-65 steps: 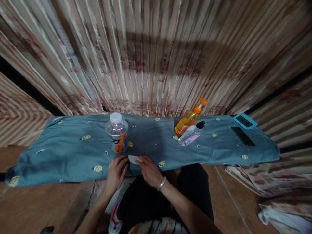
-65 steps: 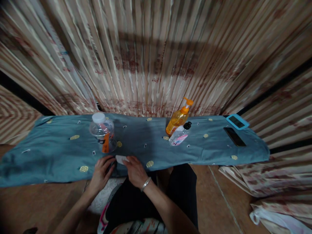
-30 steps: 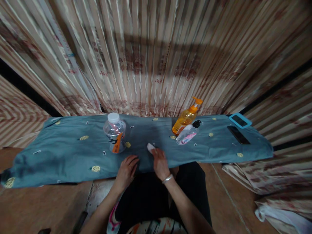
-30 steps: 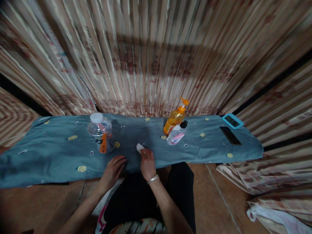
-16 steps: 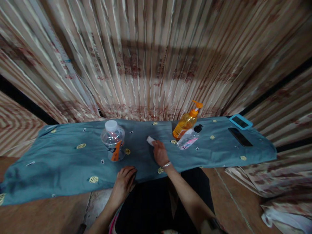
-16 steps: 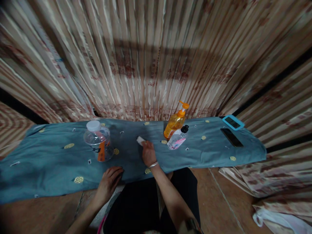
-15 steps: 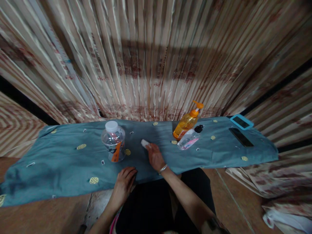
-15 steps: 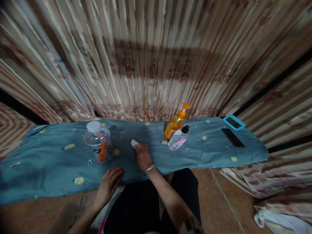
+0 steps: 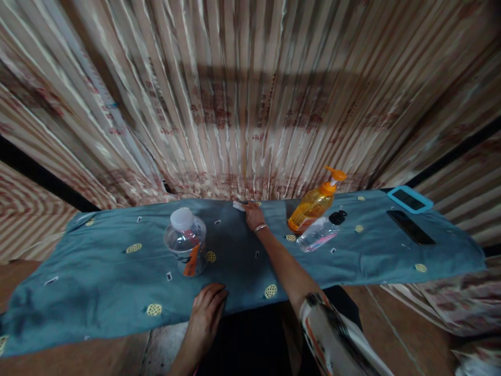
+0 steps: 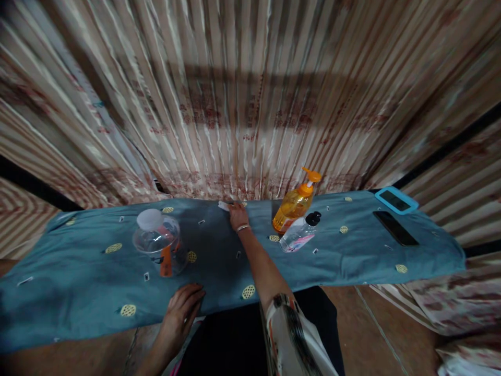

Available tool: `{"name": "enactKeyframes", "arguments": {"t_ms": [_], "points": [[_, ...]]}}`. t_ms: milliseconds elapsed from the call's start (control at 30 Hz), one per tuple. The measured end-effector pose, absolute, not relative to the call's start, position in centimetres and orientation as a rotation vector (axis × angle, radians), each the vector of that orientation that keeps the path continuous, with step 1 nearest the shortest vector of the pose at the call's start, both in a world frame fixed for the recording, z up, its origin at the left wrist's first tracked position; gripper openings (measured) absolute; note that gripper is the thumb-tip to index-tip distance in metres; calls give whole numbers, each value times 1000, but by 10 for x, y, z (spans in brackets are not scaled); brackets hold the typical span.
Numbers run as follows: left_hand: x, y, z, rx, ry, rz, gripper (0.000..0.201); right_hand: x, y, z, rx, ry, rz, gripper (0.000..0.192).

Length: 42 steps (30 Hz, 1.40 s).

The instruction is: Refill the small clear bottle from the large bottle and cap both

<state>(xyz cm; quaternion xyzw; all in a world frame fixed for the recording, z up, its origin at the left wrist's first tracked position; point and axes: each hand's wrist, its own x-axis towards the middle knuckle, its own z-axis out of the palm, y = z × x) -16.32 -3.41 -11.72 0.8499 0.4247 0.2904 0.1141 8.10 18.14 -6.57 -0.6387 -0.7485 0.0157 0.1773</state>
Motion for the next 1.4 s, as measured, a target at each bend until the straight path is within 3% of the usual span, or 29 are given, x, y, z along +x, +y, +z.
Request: {"name": "enactKeyframes", "arguments": {"t_ms": [200, 400, 567, 733, 867, 1067, 1400], "points": [[-164, -34, -116, 2492, 1238, 836, 27, 99, 81, -83, -1772, -2151, 18, 50], [-163, -31, -109, 2536, 1202, 865, 27, 155, -3, -99, -1995, -1873, -111, 54], [-162, -29, -107, 2509, 1228, 879, 26, 94, -6, -96, -2057, -1777, -32, 59], [-161, -30, -103, 2507, 1217, 886, 27, 13, -24, -84, -1615, -2239, 161, 64], [-163, -31, -99, 2519, 1181, 890, 25, 43, -42, -75, -1530, -2310, 204, 57], [-161, -31, -103, 2464, 1210, 928, 23, 125, -39, -65, -1908, -1986, 137, 55], [-99, -22, -72, 2462, 1222, 1069, 44, 105, -51, -52, -1679, -1969, 128, 49]]}}
